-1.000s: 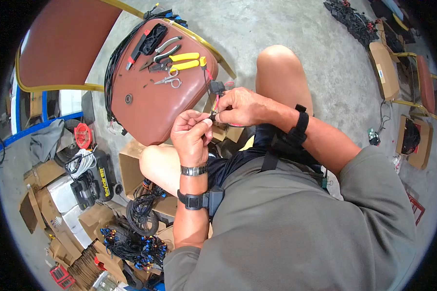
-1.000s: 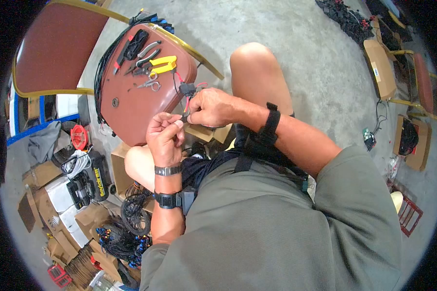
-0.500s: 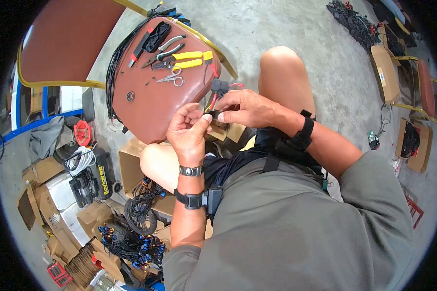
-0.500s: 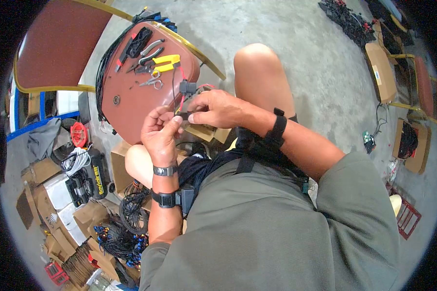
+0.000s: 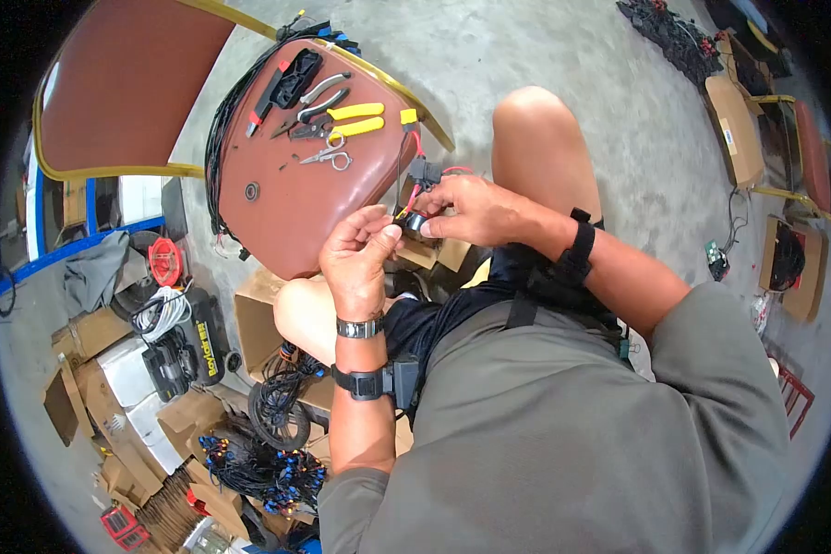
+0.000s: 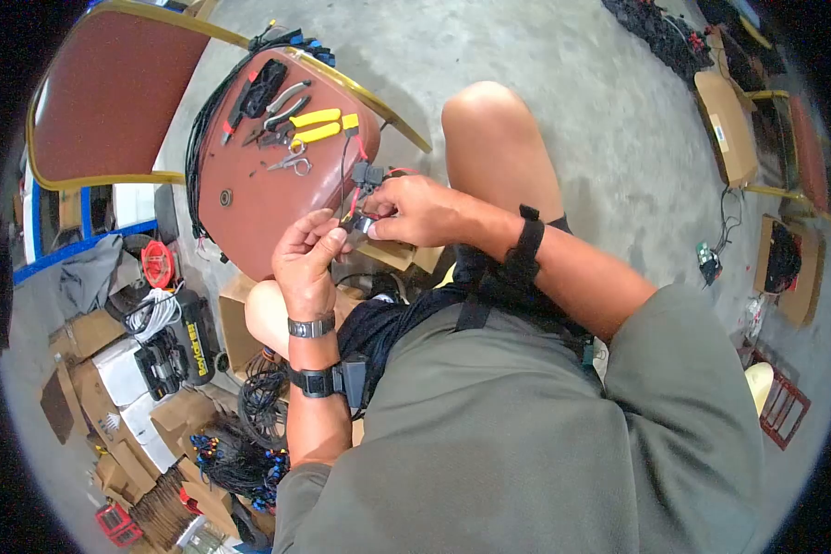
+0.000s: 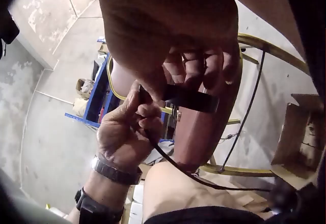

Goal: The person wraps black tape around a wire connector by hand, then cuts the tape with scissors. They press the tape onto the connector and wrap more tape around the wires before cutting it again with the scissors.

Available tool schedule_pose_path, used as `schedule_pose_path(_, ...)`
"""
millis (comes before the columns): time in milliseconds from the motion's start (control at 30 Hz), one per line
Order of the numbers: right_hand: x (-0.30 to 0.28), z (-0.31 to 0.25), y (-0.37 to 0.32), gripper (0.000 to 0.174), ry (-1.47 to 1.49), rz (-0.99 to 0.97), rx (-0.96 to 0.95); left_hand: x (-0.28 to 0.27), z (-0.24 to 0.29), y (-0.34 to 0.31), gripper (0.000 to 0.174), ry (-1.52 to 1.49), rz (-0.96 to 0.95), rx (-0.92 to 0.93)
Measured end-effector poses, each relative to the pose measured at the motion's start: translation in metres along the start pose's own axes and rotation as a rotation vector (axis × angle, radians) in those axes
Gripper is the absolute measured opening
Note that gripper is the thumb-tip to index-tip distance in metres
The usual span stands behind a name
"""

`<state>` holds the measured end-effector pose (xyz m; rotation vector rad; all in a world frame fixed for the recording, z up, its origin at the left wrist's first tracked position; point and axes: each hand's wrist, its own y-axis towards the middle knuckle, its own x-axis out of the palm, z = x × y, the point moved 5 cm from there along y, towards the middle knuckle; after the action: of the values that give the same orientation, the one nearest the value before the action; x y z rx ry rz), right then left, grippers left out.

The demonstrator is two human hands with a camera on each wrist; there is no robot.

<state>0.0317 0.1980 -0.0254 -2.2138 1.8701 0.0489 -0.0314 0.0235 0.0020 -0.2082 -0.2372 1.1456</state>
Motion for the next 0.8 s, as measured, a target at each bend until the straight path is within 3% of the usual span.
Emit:
schedule_pose_path(133,0.002,0.005,0.003,0.031,0.001,0.090,-0.103,-0.005,-0.004,0.003,0.019,0.078,-0.015,-0.011)
schedule_pose_path(333,-0.001,-0.007,0.002,0.022,-0.080,0.016,-0.002,0.003,0.000,0.000,0.019,0.052,-0.009,-0.008)
schedule_pose_path(433,0.007,0.010,0.007,0.027,0.058,0.160,-0.124,0.008,0.001,-0.001,0.022,0.013,-0.025,0.016)
schedule_pose_path(533,0.016,0.025,0.009,0.014,0.191,0.100,-0.002,0.011,-0.002,0.000,0.026,-0.046,-0.069,-0.018)
schedule_pose_path(633,0.018,0.028,0.011,0.015,0.327,0.099,-0.100,0.010,-0.006,0.002,0.026,-0.097,-0.106,-0.075)
schedule_pose_path(800,0.019,0.030,0.011,0.019,0.490,0.134,-0.005,0.009,-0.007,0.001,0.023,-0.131,-0.105,-0.115)
